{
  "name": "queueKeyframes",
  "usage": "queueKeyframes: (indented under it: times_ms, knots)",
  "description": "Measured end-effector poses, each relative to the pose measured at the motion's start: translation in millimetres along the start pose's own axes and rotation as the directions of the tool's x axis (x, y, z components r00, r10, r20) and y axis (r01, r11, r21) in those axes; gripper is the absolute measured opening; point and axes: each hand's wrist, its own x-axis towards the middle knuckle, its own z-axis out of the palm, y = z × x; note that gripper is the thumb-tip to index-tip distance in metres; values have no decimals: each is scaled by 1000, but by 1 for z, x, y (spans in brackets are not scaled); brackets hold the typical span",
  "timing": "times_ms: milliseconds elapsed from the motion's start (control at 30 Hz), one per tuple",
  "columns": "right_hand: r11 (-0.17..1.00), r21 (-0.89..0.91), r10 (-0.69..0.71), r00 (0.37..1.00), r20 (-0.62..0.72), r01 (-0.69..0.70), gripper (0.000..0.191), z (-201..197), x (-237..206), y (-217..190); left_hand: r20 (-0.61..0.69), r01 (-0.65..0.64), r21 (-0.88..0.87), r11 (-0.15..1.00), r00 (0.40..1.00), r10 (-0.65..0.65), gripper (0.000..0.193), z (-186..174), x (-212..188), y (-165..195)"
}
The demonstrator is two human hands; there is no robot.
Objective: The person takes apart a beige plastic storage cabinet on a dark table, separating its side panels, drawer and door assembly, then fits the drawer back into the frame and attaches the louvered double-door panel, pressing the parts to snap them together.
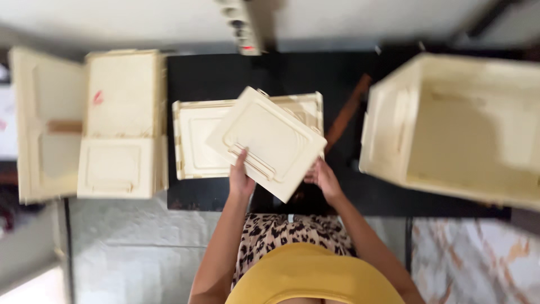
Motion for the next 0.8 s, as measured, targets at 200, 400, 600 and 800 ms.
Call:
queueKeyframes:
  times_ms: [200,400,600,800]
  knots:
    - [973,-224,-25,990,141,57,37,16,-12,-20,13,-87,-134,987,996,90,52,-20,-20,-13]
    - [959,-277,11,976,216,51,44,25,-9,-32,11,-146,-306,941,987,157,57,-55,-41,7]
    - [921,-373,-8,965,261,108,58,55,7,-25,-101,-275,-80,958,959,266,52,-92,-62,41]
    - [837,-530,47,946,322,139,66,123,9,7,-471,-349,-128,928,845,253,34,-144,-61,79]
